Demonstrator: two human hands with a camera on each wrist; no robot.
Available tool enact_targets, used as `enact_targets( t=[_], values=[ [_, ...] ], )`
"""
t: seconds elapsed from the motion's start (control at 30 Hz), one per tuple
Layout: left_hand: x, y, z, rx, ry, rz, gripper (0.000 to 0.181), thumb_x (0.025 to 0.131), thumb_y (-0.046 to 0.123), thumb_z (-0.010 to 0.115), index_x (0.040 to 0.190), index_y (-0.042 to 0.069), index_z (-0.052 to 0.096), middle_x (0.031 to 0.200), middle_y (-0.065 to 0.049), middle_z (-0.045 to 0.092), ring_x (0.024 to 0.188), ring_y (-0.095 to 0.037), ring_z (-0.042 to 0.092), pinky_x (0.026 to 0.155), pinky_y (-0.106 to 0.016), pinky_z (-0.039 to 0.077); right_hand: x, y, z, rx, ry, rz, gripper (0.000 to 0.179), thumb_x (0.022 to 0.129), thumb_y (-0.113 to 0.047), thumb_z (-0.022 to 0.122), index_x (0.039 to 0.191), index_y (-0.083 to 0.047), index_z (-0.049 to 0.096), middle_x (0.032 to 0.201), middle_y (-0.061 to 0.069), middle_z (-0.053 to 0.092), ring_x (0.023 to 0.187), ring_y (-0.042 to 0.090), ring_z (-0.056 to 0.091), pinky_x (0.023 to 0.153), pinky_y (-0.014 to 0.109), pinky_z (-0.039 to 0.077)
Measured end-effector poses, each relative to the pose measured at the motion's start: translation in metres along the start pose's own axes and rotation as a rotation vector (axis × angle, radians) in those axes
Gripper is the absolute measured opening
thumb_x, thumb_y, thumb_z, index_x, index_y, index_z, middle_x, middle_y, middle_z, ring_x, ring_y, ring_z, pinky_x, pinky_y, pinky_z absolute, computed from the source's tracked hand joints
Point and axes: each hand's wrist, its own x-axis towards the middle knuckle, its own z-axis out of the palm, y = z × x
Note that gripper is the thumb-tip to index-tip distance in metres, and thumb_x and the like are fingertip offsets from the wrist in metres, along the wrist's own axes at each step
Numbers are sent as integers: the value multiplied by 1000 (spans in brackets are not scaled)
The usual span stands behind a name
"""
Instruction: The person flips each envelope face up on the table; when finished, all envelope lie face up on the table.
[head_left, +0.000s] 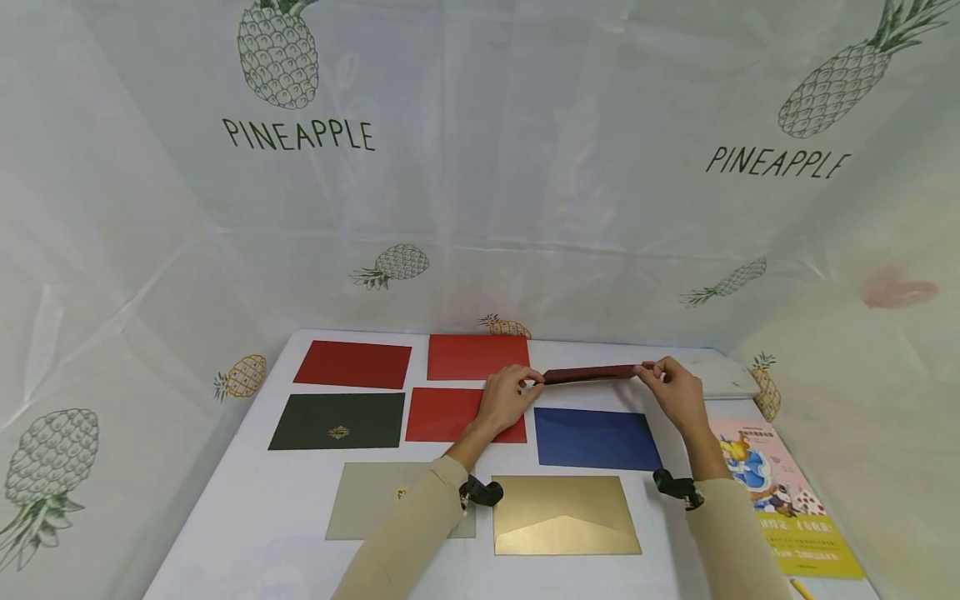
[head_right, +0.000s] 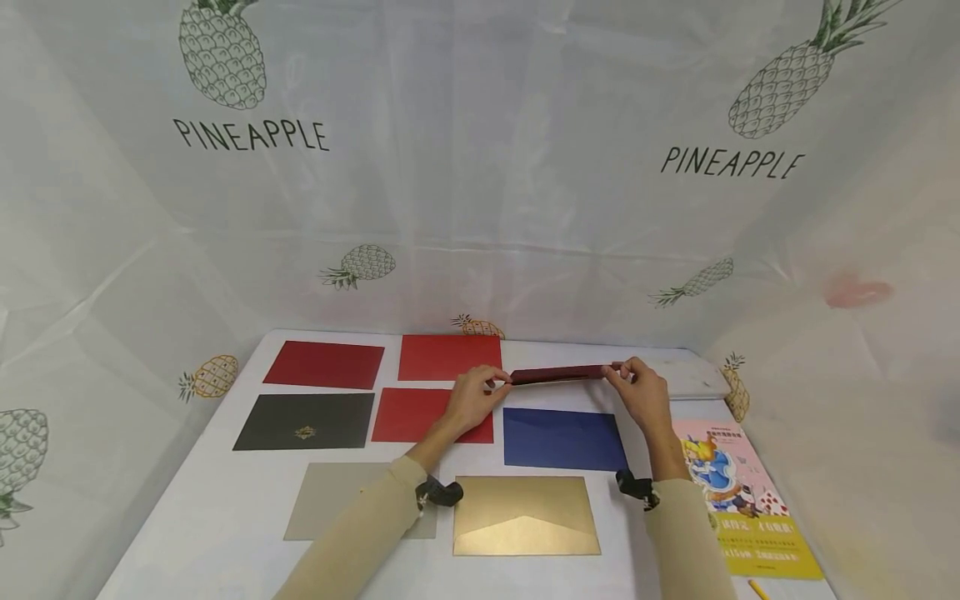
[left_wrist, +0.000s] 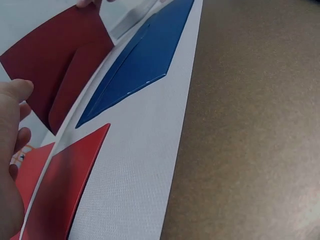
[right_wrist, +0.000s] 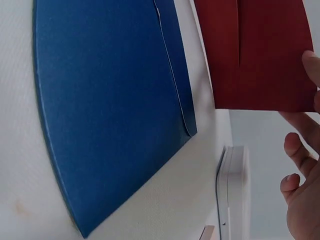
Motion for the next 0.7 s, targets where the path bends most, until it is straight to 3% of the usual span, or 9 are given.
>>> enact_targets(
  t=[0.13, 0.27, 0.4, 0.5, 0.6, 0.7],
  values=[
    [-2, 0, 0, 10, -14, 31, 20, 95, 31, 71, 114, 28, 74, 112, 9, 70, 91, -11, 63, 80, -33, 39, 1, 1, 2, -15, 3, -10, 30, 94, -41, 70, 97, -13, 59, 73, 11, 60, 58, 18, 42, 47, 30, 32],
    [-3, -1, -1, 21, -40, 48, 27, 96, 31, 70, 123, 29, 72, 116, 8, 69, 92, -10, 60, 79, -32, 36, 2, 2, 4, -33, -39, -30, 29, 97, -29, 68, 117, -9, 59, 71, 9, 52, 58, 20, 44, 46, 31, 36],
    [-4, -2, -1, 42, -73, 47, 33, 95, 30, 71, 128, 28, 70, 122, 7, 67, 97, -11, 59, 81, -33, 37, 3, 6, 8, -88, -81, -68, 37, 95, -14, 69, 128, -4, 55, 85, 16, 60, 65, 23, 48, 54, 35, 37],
    [-4, -4, 1, 75, -104, 28, 39, 95, 32, 71, 133, 29, 66, 130, 7, 64, 110, -14, 59, 87, -37, 40, 3, 7, 11, -137, -110, -82, 46, 92, -12, 72, 132, -2, 52, 102, 23, 62, 77, 31, 52, 66, 47, 39],
    [-3, -5, 3, 125, -124, 9, 45, 94, 32, 72, 137, 30, 63, 135, 6, 61, 120, -17, 56, 90, -41, 41, 3, 9, 14, -182, -154, -86, 54, 91, -12, 72, 137, -2, 47, 125, 29, 57, 102, 45, 54, 83, 66, 36],
    [-1, -5, 6, 175, -132, -14, 48, 93, 31, 73, 139, 29, 61, 136, 5, 60, 120, -18, 55, 89, -41, 40, 5, 10, 18, -199, -200, -86, 60, 91, -13, 72, 142, -3, 43, 141, 31, 48, 123, 52, 46, 93, 77, 27]
  ],
)
